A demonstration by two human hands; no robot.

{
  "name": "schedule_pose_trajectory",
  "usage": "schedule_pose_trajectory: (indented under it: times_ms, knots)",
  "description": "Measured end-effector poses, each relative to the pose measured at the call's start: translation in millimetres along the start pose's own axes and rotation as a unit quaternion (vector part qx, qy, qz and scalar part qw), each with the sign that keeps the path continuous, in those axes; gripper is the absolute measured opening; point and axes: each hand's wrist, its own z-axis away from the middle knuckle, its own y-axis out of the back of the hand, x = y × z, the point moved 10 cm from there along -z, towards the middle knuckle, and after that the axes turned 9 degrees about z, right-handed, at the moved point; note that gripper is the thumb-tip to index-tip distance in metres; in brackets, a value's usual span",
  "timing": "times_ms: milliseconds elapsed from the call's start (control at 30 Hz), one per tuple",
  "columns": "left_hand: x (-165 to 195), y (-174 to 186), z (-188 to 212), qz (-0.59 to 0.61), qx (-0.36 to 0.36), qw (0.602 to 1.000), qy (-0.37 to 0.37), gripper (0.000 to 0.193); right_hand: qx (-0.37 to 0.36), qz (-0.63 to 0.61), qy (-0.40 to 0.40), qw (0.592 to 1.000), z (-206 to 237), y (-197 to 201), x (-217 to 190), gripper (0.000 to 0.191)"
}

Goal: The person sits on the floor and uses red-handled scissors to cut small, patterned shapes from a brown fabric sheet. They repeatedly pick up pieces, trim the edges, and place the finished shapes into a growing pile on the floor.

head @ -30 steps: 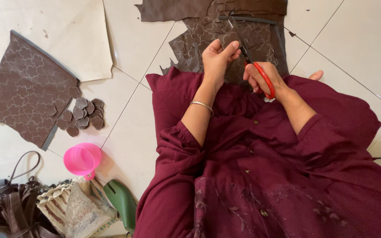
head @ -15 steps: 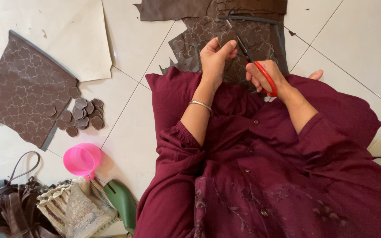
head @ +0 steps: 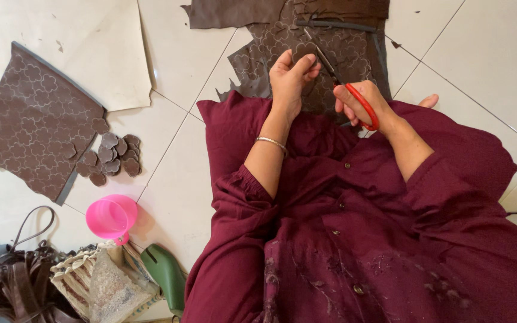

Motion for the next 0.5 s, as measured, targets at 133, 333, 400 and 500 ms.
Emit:
schedule_pose_trajectory:
  times_ms: [133, 333, 400, 500]
  knots:
    - [-1.3, 5.5, -1.9, 0.002, 0.004, 1.0, -0.007, 0.014, 0.002, 0.014, -0.016, 1.0, -0.2, 0.1, 6.0, 0.078]
    - [-0.2, 8.5, -3.7, -0.014, 0.005, 1.0, -0.021, 0.018, -0.002, -0.022, -0.009, 1.0, -4.4, -3.1, 7.2, 0.074]
    - [-0.7, 6.9, -2.8, -0.032, 0.004, 0.999, -0.015, 0.017, -0.031, -0.086, -0.012, 0.996, -5.9, -10.2, 6.4, 0.069]
    - [-5.3, 4.2, 1.8, -0.069, 0.005, 0.997, 0.013, 0.012, -0.044, -0.031, 0.034, 0.998, -3.8, -14.2, -4.0, 0.066]
